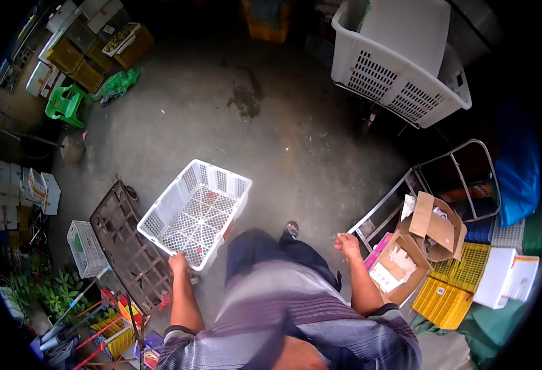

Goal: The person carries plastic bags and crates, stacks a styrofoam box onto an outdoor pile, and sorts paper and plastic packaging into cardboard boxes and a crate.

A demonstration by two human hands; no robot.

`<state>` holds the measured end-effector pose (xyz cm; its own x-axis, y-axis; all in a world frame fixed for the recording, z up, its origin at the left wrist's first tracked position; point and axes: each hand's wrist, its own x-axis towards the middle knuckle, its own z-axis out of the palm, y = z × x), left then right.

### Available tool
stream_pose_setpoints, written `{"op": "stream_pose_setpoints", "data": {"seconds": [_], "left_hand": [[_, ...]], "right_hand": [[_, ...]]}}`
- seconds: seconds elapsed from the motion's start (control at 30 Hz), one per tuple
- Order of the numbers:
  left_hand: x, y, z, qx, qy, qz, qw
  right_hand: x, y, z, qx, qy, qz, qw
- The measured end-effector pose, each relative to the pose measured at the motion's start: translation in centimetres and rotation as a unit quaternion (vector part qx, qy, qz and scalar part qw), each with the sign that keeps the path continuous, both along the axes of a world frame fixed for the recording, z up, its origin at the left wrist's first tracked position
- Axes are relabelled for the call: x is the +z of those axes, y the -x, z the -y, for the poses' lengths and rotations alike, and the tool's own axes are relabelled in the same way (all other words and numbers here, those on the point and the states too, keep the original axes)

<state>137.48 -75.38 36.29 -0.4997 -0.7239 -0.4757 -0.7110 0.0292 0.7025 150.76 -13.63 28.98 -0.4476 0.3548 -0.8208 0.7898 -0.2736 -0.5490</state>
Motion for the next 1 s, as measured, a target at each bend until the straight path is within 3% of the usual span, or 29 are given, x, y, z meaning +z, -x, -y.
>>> {"op": "stream_pose_setpoints", "data": {"seconds": [0.1, 0.3, 0.37, 0.43, 0.5, 0.57, 0.63, 0.67, 0.8, 0.9, 1.0], "left_hand": [[1.5, 0.9, -2.4, 0.103, -0.067, 0.029, 0.992], [-5.5, 3.7, -2.0, 0.216, -0.215, 0.008, 0.952], [-4.9, 8.2, -4.1, 0.233, -0.222, 0.061, 0.945], [-9.4, 11.6, -2.1, 0.252, -0.225, 0.058, 0.939], [-8.6, 17.6, -3.9, 0.276, -0.24, 0.072, 0.928], [-8.8, 22.7, -3.8, 0.265, -0.194, 0.15, 0.933], [-10.0, 27.7, -2.7, 0.228, -0.299, 0.119, 0.919], [-10.4, 30.3, -2.3, 0.221, -0.272, 0.152, 0.924], [-9.5, 40.7, -3.3, 0.192, -0.232, 0.144, 0.943], [-9.3, 48.0, -4.3, 0.175, -0.31, 0.083, 0.931], [-10.0, 55.6, -6.1, 0.158, -0.266, 0.026, 0.951]], "right_hand": [[-1.3, 7.3, -3.6, 0.017, -0.017, -0.032, 0.999], [-1.7, 22.0, -5.6, 0.057, -0.029, -0.037, 0.997], [-3.2, 26.3, -5.8, 0.074, -0.022, -0.032, 0.997], [-4.7, 30.1, -6.1, 0.096, -0.018, -0.027, 0.995], [-5.0, 33.8, -5.2, 0.099, -0.027, 0.004, 0.995], [-5.8, 37.4, -5.4, 0.157, -0.054, 0.039, 0.985], [-3.5, 44.9, -5.3, 0.149, -0.051, 0.032, 0.987], [-2.1, 47.0, -4.7, 0.144, -0.043, 0.036, 0.988], [-3.6, 58.1, -4.8, 0.085, -0.029, -0.056, 0.994], [-2.7, 66.7, -6.0, 0.132, -0.023, -0.049, 0.99], [-4.1, 74.8, -7.3, 0.151, -0.031, -0.071, 0.985]]}}
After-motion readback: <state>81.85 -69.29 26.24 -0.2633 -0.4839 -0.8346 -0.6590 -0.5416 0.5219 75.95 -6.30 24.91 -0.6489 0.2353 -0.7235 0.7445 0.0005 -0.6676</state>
